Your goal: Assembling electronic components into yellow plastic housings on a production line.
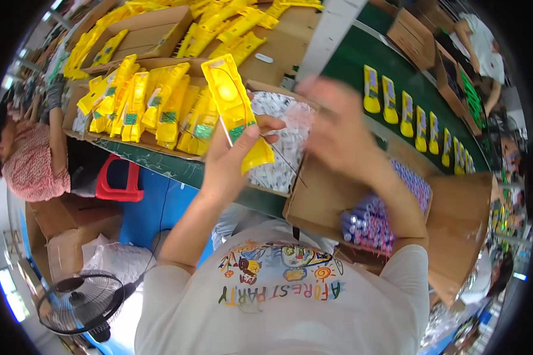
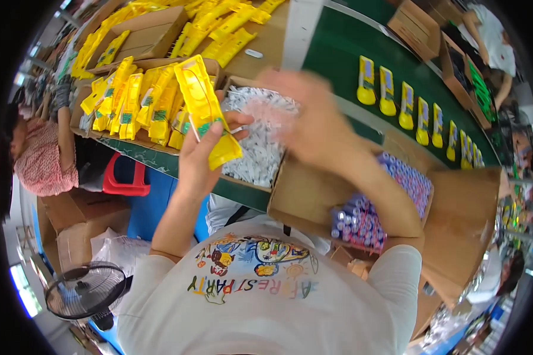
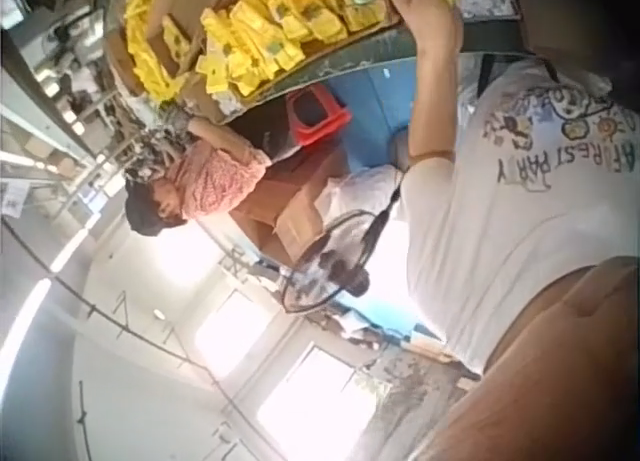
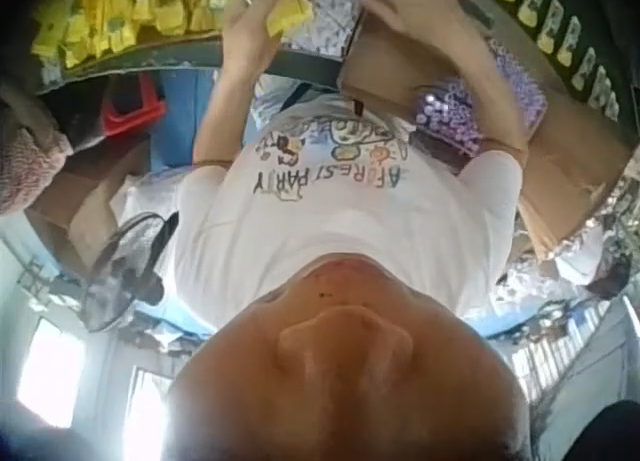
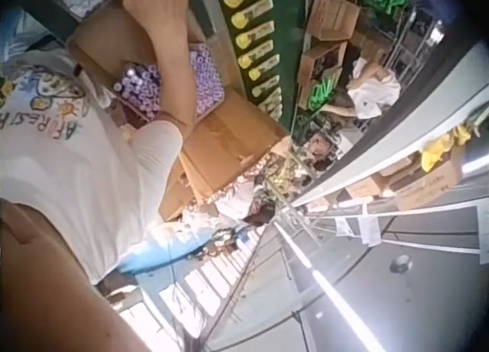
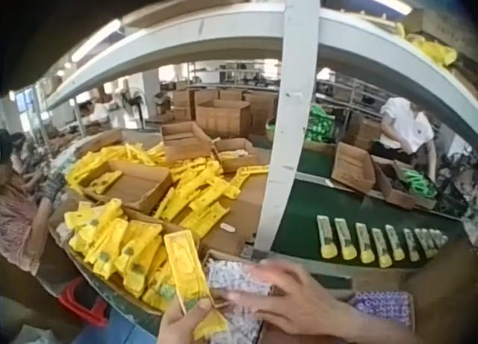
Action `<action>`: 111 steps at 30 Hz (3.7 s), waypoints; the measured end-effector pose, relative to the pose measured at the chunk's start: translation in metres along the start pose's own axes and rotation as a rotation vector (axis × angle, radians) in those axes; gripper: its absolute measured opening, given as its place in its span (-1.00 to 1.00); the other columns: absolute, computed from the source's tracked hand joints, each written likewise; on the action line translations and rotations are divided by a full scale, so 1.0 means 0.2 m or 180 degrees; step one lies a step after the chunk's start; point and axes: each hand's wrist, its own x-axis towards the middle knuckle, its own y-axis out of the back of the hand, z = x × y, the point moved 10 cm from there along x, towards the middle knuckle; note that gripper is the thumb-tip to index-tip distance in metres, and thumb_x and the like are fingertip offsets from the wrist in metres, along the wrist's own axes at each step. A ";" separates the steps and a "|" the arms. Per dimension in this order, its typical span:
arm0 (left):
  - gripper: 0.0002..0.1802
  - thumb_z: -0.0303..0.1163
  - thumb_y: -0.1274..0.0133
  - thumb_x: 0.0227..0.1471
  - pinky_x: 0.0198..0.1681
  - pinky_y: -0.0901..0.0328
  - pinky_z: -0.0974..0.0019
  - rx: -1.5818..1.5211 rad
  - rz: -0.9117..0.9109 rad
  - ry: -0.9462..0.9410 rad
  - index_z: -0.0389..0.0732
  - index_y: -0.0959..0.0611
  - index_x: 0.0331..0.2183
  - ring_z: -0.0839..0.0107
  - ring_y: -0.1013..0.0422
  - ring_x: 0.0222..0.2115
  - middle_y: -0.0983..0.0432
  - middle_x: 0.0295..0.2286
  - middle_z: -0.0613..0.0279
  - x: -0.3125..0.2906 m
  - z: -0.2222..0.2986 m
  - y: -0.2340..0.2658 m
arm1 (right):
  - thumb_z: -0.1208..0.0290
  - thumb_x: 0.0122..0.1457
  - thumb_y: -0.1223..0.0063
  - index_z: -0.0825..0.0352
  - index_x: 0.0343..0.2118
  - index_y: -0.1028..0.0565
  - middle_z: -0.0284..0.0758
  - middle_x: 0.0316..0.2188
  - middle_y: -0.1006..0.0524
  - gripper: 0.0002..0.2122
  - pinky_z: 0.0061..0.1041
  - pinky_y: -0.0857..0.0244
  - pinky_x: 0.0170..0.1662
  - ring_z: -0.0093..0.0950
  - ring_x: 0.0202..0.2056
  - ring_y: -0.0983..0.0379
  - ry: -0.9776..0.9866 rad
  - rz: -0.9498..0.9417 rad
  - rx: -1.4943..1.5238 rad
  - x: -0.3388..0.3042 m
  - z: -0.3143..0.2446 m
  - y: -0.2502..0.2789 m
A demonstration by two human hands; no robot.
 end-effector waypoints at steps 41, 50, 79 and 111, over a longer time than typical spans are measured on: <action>-0.44 -0.62 0.12 0.01 -0.49 -0.34 0.44 0.1651 -0.1975 0.1134 -0.23 -0.13 0.06 0.48 -0.42 -0.56 -0.46 -0.46 0.10 -0.47 -0.57 -0.40 | 0.14 0.21 0.05 0.34 -0.33 -0.51 -0.43 -0.45 -0.52 -0.69 -0.64 -0.27 -0.37 -0.68 -0.42 -0.42 -0.3301 -0.0554 0.2893 -0.71 -0.01 -0.11; -0.63 -0.44 0.24 0.12 -0.43 -0.37 0.37 0.0541 -0.1085 0.1429 -0.23 -0.31 -0.01 0.41 -0.45 -0.51 -0.50 -0.34 0.08 -0.33 -0.51 -0.25 | 0.26 -0.04 -0.20 0.30 -0.35 -0.53 -0.32 -0.49 -0.47 -0.75 -0.36 -0.34 -0.26 -0.35 -0.30 -0.44 -0.2682 -0.2686 0.0292 -1.04 -0.06 0.00; -0.69 -0.47 0.24 0.15 -0.39 -0.34 0.35 0.0352 0.0182 0.0427 -0.26 -0.27 -0.04 0.41 -0.40 -0.49 -0.40 -0.31 0.14 -0.25 -0.18 0.25 | 0.45 0.03 -0.09 0.25 -0.35 -0.58 -0.32 -0.38 -0.53 -0.88 -0.40 -0.38 -0.27 -0.34 -0.23 -0.47 -0.1401 -0.1217 0.0808 -0.15 0.07 -0.54; -0.65 -0.30 0.07 0.20 -0.26 -0.32 0.39 0.1770 -0.1188 0.0181 -0.20 -0.42 -0.01 0.50 -0.42 -0.37 -0.46 -0.32 0.25 -0.24 -0.20 -0.01 | 0.50 0.25 0.10 0.39 -0.11 -0.46 -0.28 -0.18 -0.50 -0.80 -0.59 -0.29 -0.09 -0.55 -0.14 -0.40 -0.2144 -0.0143 0.1787 -0.26 0.29 -0.18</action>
